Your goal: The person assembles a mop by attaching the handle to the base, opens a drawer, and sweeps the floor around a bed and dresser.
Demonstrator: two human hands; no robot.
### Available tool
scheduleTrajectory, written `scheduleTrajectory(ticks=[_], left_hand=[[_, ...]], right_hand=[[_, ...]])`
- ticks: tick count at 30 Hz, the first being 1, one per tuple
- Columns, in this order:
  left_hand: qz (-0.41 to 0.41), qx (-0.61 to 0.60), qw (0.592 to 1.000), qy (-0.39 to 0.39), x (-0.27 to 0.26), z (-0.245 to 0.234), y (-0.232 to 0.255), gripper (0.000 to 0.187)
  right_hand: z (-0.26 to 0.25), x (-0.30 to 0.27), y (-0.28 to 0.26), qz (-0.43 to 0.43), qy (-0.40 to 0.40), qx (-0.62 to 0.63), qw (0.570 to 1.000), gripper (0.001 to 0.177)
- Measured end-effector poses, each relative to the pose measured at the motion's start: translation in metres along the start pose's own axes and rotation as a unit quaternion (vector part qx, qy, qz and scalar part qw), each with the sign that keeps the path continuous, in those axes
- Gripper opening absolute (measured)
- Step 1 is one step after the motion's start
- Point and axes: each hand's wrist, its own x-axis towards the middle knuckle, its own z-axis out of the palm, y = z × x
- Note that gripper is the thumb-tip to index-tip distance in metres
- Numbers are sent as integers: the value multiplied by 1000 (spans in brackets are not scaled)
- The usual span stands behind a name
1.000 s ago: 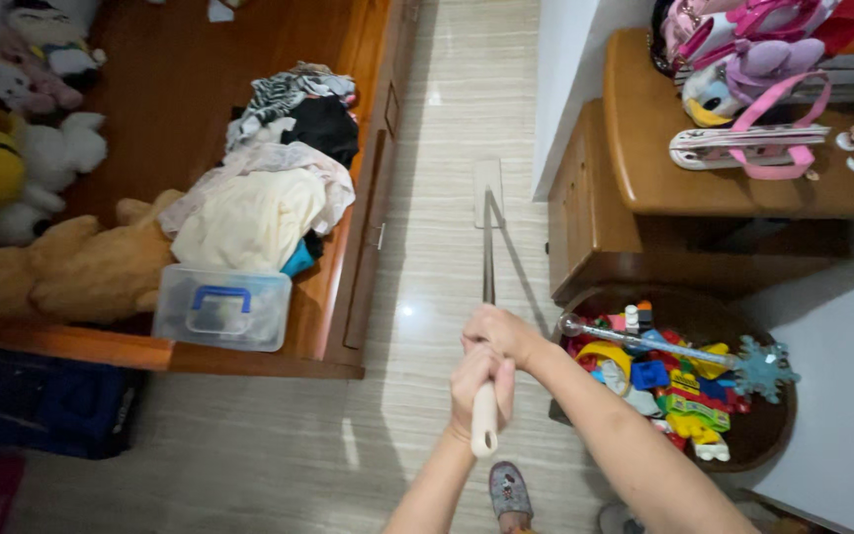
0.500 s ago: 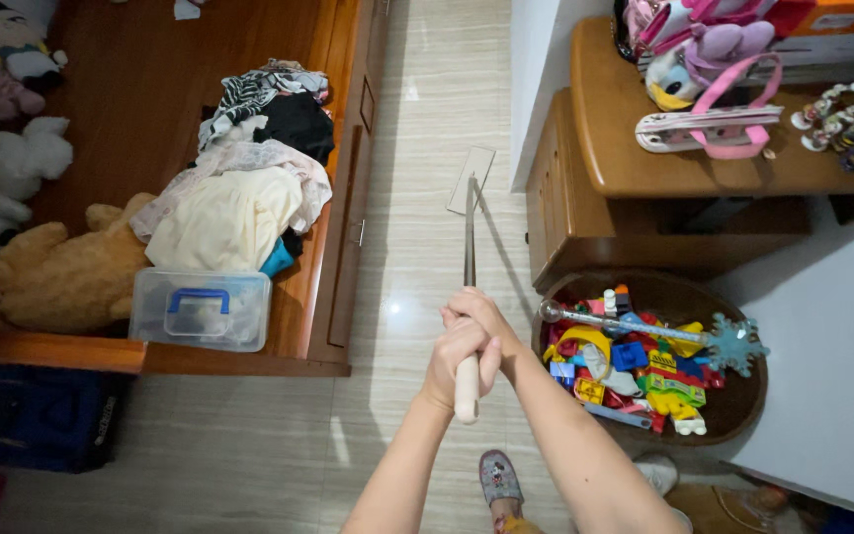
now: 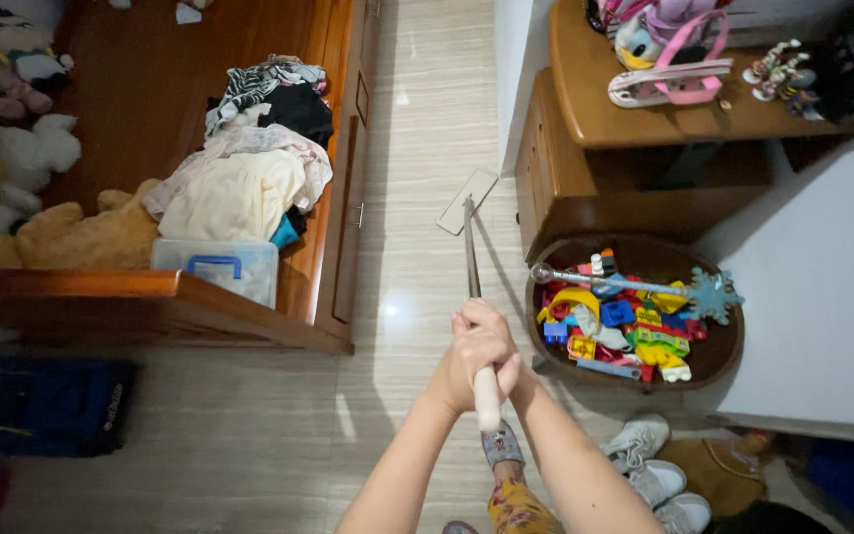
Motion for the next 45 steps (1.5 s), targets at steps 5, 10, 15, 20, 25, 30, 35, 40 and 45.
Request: scheduleTrajectory(ticks=[5,10,15,20,25,30,35,40,45], left_hand=[[7,-49,998,-45,-44,-2,41,17],[1,-12,999,-53,-91,2,77,21],[3,17,999,-45,-116,6,118,27],[-27,-15,996,-87,-124,-7,158,27],[-21,-16,997,-69,-124,-23,186,29],[58,-9,998,11,-115,-28,201,26],[-3,-22,995,101,-120,-12,190,30],[-30,-2,985,168,-112,13,162,30],[-32,6,972,232,-88,33,134,28]], right_hand=[[8,-57,-31,-8,32,25,999,15],[22,-114,-60,-28,86,89,992,16],[27,-166,-87,-75,131,214,965,19],[36,-199,-108,-91,142,275,946,25],[36,-203,-129,-15,116,167,979,17],[20,-179,-142,-35,64,58,996,34],[13,-158,-137,-290,105,138,941,33],[0,-130,-68,-174,-80,-9,982,44],[-7,-98,-19,-209,-130,-19,969,44]])
